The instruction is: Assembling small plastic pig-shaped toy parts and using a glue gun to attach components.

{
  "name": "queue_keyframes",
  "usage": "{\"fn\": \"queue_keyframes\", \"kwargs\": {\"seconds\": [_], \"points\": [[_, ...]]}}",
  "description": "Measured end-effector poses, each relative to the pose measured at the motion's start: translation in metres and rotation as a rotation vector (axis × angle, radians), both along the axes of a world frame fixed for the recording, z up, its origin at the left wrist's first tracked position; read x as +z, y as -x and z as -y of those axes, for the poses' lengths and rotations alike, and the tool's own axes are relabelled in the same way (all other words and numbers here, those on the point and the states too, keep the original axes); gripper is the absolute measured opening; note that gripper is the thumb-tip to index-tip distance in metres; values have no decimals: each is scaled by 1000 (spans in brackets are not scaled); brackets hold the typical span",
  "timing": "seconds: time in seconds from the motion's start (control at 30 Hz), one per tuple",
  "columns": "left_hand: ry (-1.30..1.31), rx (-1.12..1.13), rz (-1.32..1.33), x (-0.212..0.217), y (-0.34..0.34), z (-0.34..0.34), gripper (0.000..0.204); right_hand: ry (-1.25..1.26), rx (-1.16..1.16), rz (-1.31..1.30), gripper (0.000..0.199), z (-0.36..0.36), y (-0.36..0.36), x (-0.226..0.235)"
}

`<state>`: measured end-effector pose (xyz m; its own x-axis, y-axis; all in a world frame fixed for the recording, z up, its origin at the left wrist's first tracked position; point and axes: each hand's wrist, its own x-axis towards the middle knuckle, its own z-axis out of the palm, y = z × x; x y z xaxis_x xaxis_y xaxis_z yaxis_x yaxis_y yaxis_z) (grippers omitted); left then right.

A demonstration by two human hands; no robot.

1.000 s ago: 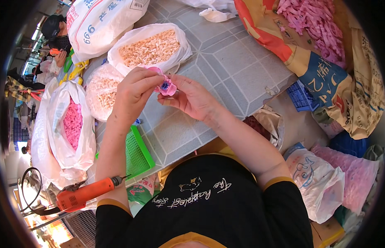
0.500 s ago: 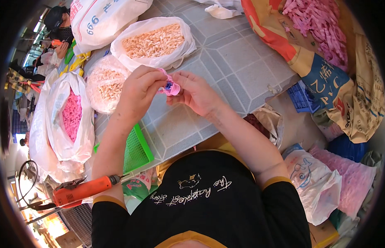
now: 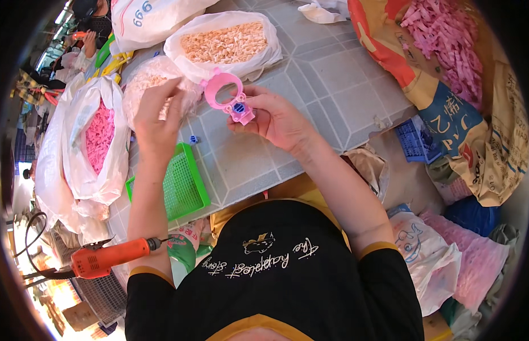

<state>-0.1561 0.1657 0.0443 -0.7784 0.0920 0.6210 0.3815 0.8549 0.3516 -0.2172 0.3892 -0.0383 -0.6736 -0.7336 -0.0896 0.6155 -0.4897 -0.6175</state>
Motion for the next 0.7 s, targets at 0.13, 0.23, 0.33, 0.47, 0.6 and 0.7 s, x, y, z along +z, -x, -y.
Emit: {"fn": "queue_keyframes", "kwargs": {"seconds": [0.13,0.23,0.33,0.47,0.6,0.7], "points": [[-41,289,338,1,-20,27,22,-55,24,-54,34,-4,-9,1],[8,313,667,-17,-30,39,23,-299,-36,-151,28,-8,-26,8],[21,278,777,-29,-32,28,24,-433,-44,-188,26,-12,-33,7],[175,241,799,-37,-30,21,23,-254,-48,-36,25,-16,-36,10],[187,211,767,-41,-21,14,25,-204,-67,-26,28,-23,-37,9],[168,299,777,-50,-14,5,24,-282,-88,-57,32,-22,-38,4]]}}
